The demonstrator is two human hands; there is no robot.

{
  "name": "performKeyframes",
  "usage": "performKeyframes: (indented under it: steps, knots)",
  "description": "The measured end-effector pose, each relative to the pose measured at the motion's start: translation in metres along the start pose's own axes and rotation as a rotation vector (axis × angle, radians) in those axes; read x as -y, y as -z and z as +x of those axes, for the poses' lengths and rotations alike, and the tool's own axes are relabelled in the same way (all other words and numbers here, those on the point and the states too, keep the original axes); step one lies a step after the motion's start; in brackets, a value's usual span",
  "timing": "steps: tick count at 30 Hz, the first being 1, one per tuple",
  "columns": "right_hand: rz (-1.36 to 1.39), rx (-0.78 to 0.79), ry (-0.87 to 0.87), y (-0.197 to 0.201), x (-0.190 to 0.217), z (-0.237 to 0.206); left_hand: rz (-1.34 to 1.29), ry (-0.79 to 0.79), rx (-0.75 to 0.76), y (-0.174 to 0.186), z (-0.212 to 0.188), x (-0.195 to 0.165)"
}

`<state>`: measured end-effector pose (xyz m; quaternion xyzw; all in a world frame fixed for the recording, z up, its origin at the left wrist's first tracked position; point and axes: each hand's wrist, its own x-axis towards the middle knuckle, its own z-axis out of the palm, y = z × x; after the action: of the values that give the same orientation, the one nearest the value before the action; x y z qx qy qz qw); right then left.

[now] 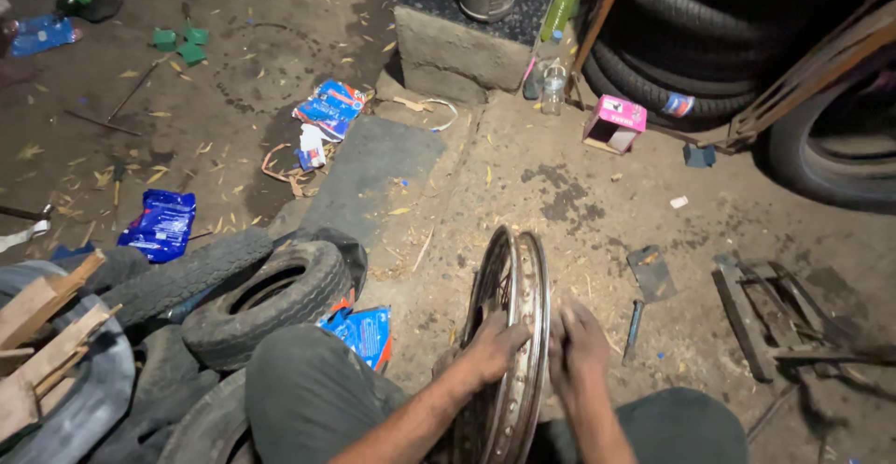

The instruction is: The person sits on the ground holding a motorcycle wheel rim on their lap and works around its edge with a small hand tool, rotating the wheel to reach different sections. They continue working around the rim throughout the episode, with a tire inner tube lying on the ground nearby.

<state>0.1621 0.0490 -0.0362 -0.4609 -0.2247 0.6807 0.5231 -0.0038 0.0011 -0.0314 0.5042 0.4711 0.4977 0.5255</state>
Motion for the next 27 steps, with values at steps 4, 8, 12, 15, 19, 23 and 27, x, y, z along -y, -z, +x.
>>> performKeyframes:
  steps: [4, 8, 12, 15, 19, 23, 27]
  knots:
    - [-0.377, 0.174, -0.199, -0.015, -0.007, 0.045, 0.053, 0.115, -0.065, -0.002, 0.004, -0.013]
    - [-0.665, 0.035, 0.117, -0.003, -0.012, 0.036, -0.026, 0.221, -0.034, -0.001, 0.001, -0.018]
    - [-0.172, 0.079, 0.109, 0.048, -0.039, -0.019, 0.222, -0.055, -0.046, -0.003, -0.003, -0.007]
    - [-0.332, 0.185, 0.202, 0.075, -0.044, -0.04, 0.047, 0.146, -0.043, -0.006, 0.001, -0.006]
    - [-0.011, 0.06, 0.029, 0.055, -0.03, 0.007, -0.304, 0.106, 0.05, -0.004, 0.006, -0.006]
    - [-0.276, 0.164, -0.109, 0.007, -0.018, 0.06, 0.107, -0.099, -0.012, -0.004, 0.005, 0.012]
    - [-0.462, 0.088, 0.009, 0.011, -0.024, 0.047, 0.241, -0.114, -0.022, -0.01, 0.002, 0.045]
